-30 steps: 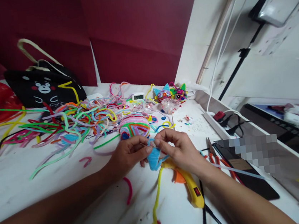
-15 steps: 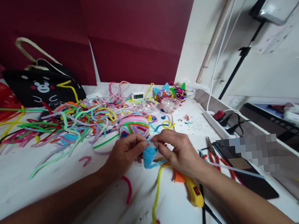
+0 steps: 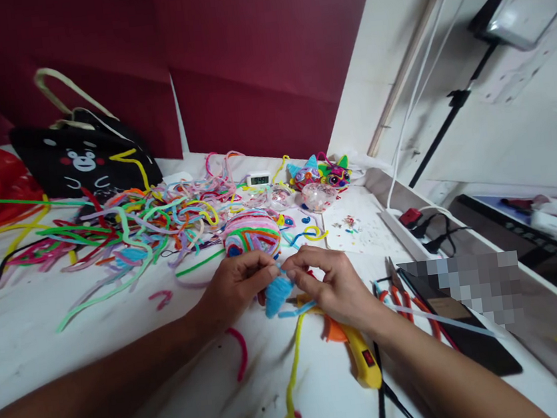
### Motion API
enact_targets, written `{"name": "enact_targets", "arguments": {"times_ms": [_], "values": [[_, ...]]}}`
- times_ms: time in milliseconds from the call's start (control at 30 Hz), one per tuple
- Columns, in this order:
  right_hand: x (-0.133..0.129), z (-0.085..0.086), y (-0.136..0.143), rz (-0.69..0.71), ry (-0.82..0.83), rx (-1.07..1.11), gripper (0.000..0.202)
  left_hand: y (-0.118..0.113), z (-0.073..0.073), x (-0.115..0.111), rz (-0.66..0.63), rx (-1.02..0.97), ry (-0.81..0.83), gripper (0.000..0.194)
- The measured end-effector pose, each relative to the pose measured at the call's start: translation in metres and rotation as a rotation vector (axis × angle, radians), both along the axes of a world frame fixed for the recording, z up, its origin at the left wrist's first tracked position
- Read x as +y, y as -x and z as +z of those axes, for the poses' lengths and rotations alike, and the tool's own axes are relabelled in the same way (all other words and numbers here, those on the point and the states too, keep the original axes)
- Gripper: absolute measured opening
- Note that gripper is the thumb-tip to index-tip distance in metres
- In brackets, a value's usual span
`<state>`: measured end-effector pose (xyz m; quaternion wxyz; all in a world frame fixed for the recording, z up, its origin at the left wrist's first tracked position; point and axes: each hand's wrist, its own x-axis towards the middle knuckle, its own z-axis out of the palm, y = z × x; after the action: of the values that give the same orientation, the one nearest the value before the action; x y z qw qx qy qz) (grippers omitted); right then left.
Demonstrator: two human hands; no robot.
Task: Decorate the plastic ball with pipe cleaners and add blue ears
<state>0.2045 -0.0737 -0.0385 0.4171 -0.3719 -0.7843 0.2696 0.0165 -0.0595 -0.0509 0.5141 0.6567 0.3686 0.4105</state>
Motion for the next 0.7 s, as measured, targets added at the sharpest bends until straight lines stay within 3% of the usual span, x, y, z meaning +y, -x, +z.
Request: {"name": "enact_targets", "arguments": {"times_ms": [300,700], "values": [[-0.0010,0.0011,0.0011,-0.051,0.119,0.029,0.013,-0.0022,-0.0039,0.0008,0.015,-0.125,0.138,0.025],[0.0016,0.0001,0.0010,-0.004,0.294,0.088,0.012,-0.0032,-0.0073,0.0023,-0.025,-0.101,0.151,0.025]]}}
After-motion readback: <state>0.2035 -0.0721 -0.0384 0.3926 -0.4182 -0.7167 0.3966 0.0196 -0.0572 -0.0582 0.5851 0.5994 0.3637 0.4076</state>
